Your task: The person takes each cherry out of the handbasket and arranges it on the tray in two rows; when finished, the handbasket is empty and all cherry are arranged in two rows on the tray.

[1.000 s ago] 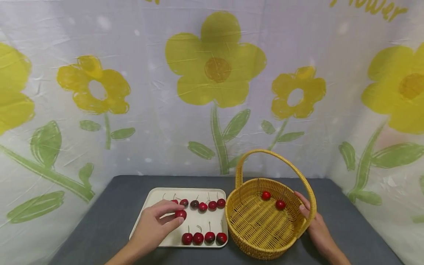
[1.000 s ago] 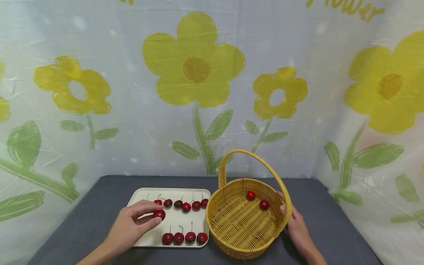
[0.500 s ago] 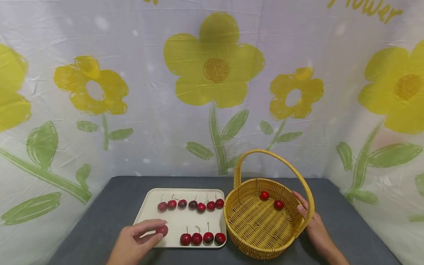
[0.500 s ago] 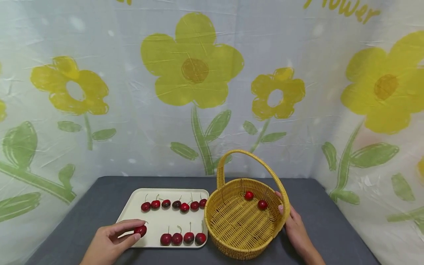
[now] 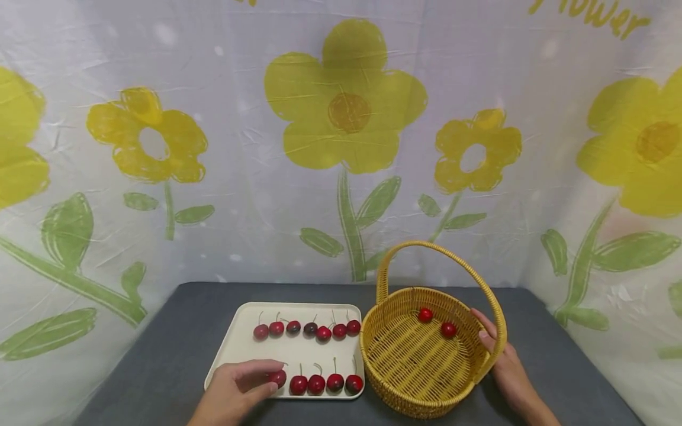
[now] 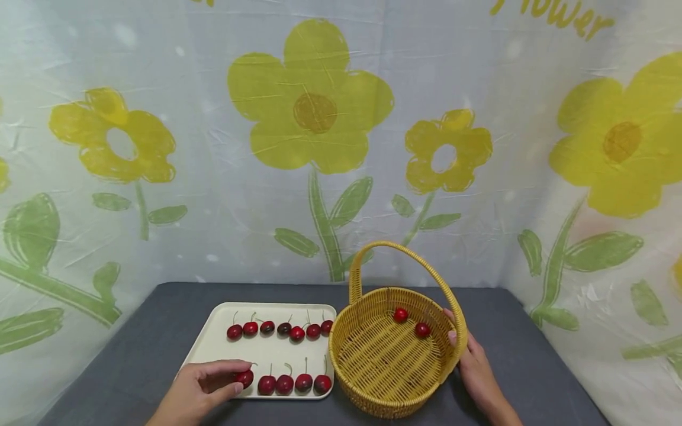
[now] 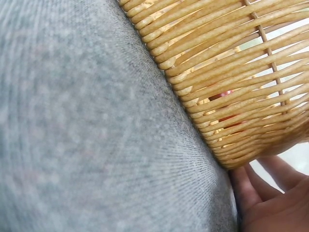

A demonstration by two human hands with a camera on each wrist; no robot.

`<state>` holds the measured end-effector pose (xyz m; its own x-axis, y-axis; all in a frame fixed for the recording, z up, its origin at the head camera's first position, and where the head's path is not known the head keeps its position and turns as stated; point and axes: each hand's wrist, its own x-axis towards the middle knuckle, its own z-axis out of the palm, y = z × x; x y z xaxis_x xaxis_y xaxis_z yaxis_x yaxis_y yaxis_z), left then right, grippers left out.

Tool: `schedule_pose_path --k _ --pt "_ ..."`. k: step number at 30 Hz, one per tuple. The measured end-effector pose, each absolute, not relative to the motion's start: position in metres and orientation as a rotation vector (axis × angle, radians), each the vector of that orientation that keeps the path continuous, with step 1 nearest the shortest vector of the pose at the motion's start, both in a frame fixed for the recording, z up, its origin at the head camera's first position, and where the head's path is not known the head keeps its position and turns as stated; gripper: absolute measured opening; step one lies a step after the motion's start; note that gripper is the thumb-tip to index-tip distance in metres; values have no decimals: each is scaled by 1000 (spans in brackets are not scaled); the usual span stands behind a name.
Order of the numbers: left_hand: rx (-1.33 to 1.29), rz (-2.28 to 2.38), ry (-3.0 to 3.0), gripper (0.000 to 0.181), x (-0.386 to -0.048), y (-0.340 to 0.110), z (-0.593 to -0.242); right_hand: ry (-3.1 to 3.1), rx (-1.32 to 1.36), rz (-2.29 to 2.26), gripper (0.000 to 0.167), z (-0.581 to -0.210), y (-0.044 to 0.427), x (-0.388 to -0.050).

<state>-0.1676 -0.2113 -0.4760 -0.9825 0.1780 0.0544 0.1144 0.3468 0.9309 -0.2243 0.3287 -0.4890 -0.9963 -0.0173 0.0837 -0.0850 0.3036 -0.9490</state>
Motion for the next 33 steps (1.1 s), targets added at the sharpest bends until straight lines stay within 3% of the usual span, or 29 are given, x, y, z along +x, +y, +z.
schedule_pose_path --k 33 --pt "578 1446 2847 28 -169 -207 -494 -2481 155 1842 59 -490 328 -225"
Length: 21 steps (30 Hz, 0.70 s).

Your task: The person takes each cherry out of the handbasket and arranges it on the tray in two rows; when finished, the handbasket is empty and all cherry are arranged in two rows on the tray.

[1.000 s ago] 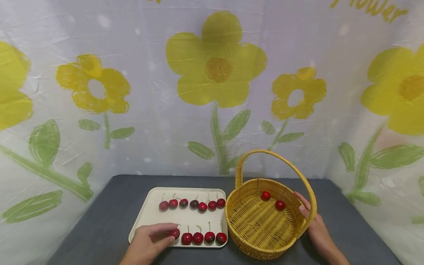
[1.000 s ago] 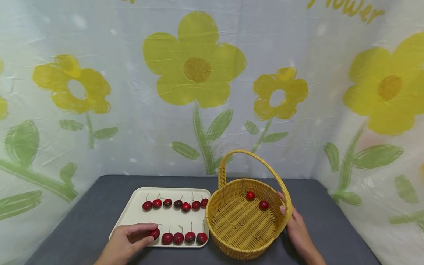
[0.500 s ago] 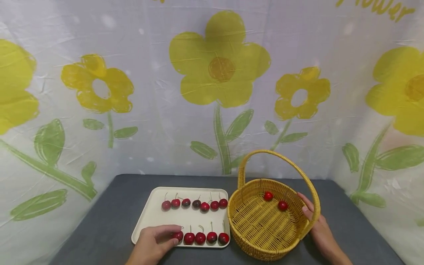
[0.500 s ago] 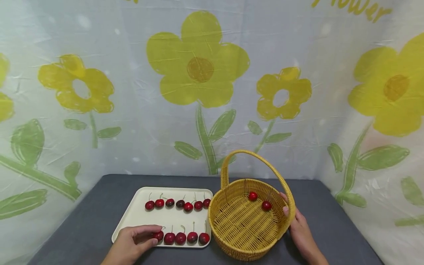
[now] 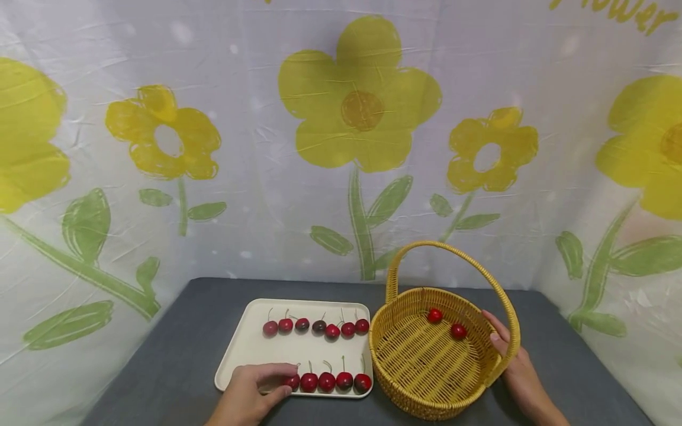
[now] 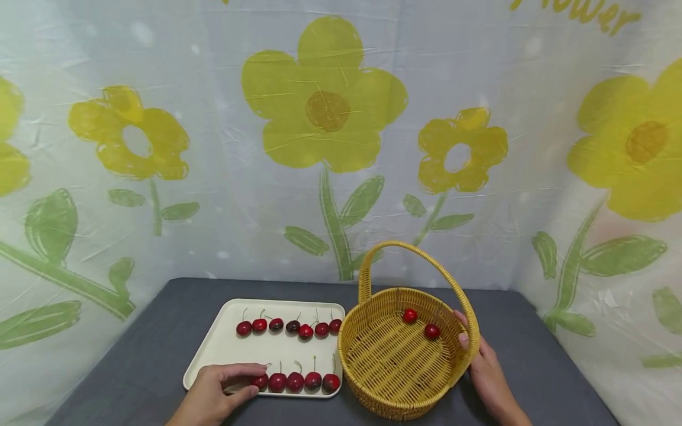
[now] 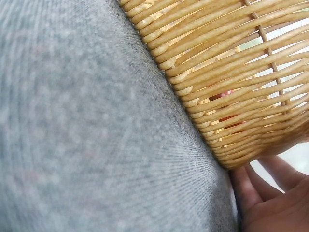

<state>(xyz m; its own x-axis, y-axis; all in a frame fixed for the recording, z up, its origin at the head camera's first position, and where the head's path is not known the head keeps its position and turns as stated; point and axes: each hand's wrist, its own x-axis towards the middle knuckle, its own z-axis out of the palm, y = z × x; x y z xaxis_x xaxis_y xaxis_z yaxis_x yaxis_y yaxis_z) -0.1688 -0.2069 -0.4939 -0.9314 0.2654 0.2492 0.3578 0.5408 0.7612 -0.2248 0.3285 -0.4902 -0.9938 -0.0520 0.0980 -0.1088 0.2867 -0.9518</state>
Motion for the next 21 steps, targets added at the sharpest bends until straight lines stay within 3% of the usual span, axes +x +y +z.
schedule_pose_path --k 11,21 --pt "-473 -1338 -2705 32 -167 -206 -490 -2501 138 1844 62 -490 328 -225" --pt "-392 -1674 -2593 37 -164 -210 -477 -2483 131 1849 59 -490 328 -225"
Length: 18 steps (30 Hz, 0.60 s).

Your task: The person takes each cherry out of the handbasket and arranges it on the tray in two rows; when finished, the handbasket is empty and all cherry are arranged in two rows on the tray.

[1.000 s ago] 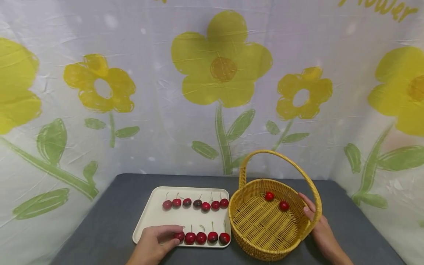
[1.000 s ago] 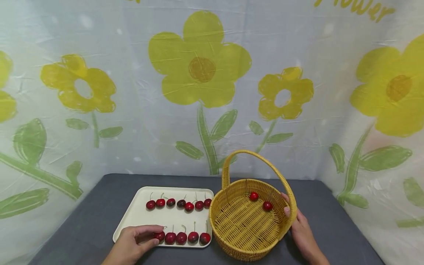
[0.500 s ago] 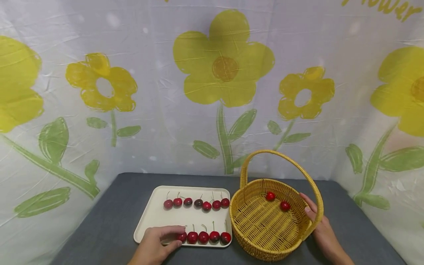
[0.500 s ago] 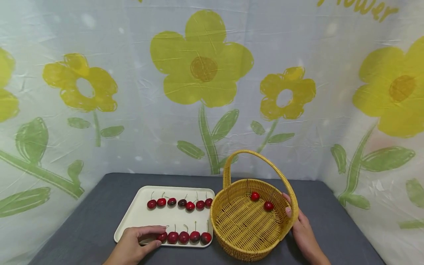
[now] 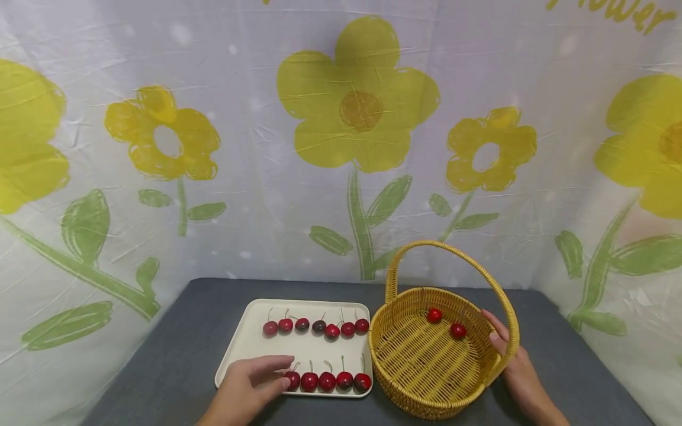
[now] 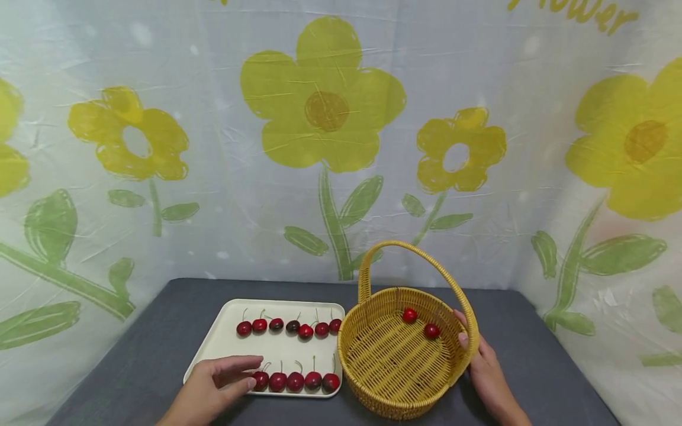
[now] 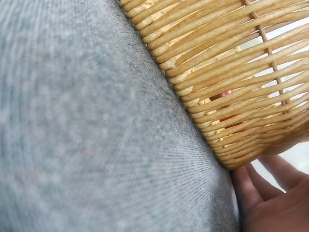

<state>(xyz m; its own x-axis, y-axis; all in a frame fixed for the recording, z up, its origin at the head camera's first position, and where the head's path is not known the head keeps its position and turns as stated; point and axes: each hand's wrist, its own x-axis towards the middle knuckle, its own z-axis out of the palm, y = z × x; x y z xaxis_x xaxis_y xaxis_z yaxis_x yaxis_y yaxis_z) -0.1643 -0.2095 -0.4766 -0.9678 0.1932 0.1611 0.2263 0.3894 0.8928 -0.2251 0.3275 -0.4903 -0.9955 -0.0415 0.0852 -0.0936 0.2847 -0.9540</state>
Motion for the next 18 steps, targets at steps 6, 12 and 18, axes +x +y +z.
schedule_pose_path --k 6,12,18 --pt "-224 -1922 -2476 40 -159 -205 -450 -2490 128 1823 60 -489 328 -225" --pt "-593 -1884 -2382 36 -167 -185 -427 -2485 136 1806 59 -489 328 -223" --pt "-797 -1855 -2492 42 -193 -140 -402 -2462 156 1822 59 -490 327 -221"
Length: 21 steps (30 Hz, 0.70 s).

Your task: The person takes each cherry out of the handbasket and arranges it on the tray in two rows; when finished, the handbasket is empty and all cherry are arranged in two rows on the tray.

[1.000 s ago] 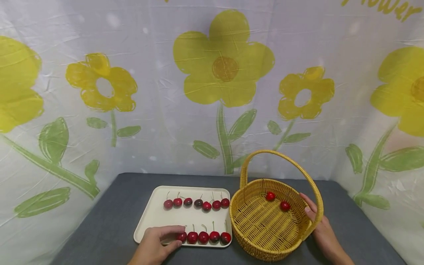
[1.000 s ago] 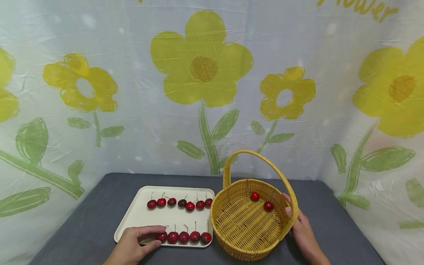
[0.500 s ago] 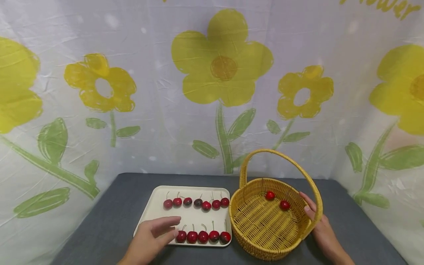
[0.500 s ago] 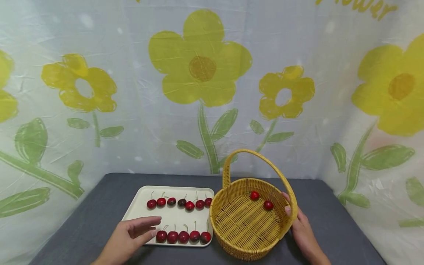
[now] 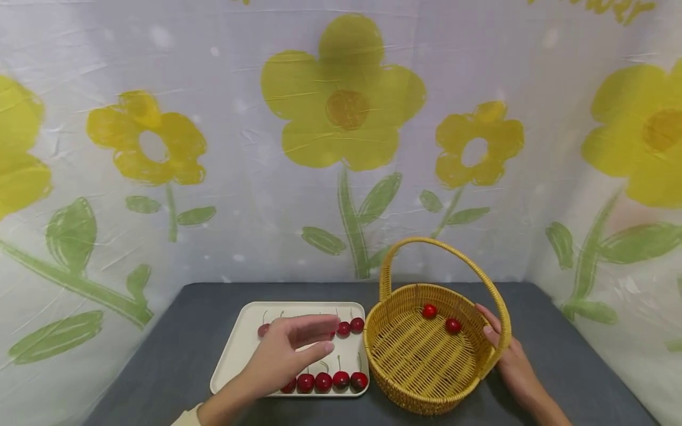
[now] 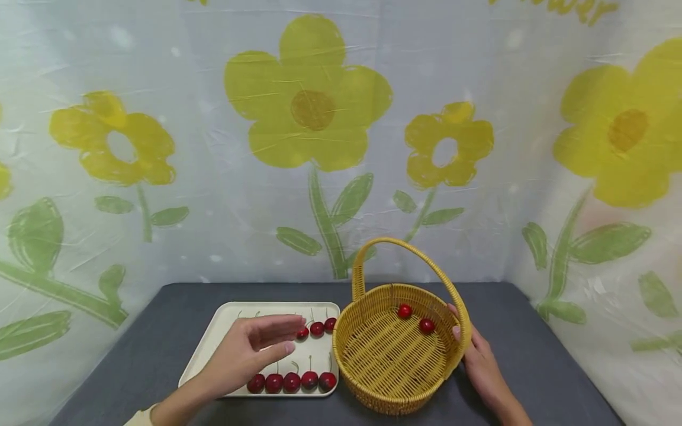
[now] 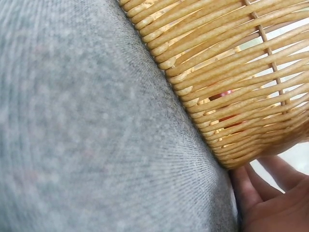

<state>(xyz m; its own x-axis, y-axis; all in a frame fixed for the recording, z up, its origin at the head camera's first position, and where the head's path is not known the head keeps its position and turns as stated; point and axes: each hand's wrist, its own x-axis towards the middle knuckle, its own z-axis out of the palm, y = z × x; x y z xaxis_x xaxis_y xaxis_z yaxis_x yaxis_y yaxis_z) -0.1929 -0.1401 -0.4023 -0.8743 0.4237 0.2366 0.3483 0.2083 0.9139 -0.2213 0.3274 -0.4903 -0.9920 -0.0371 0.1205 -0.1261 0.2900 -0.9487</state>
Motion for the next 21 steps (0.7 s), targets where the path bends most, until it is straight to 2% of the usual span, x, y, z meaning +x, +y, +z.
schedule_pose_path --k 8,21 --pt "1017 1595 2195 43 -228 -70 -381 -2439 193 1839 57 -492 325 -220" --pt "1153 1405 2146 41 -267 16 -362 -2503 113 1788 58 -489 329 -222"
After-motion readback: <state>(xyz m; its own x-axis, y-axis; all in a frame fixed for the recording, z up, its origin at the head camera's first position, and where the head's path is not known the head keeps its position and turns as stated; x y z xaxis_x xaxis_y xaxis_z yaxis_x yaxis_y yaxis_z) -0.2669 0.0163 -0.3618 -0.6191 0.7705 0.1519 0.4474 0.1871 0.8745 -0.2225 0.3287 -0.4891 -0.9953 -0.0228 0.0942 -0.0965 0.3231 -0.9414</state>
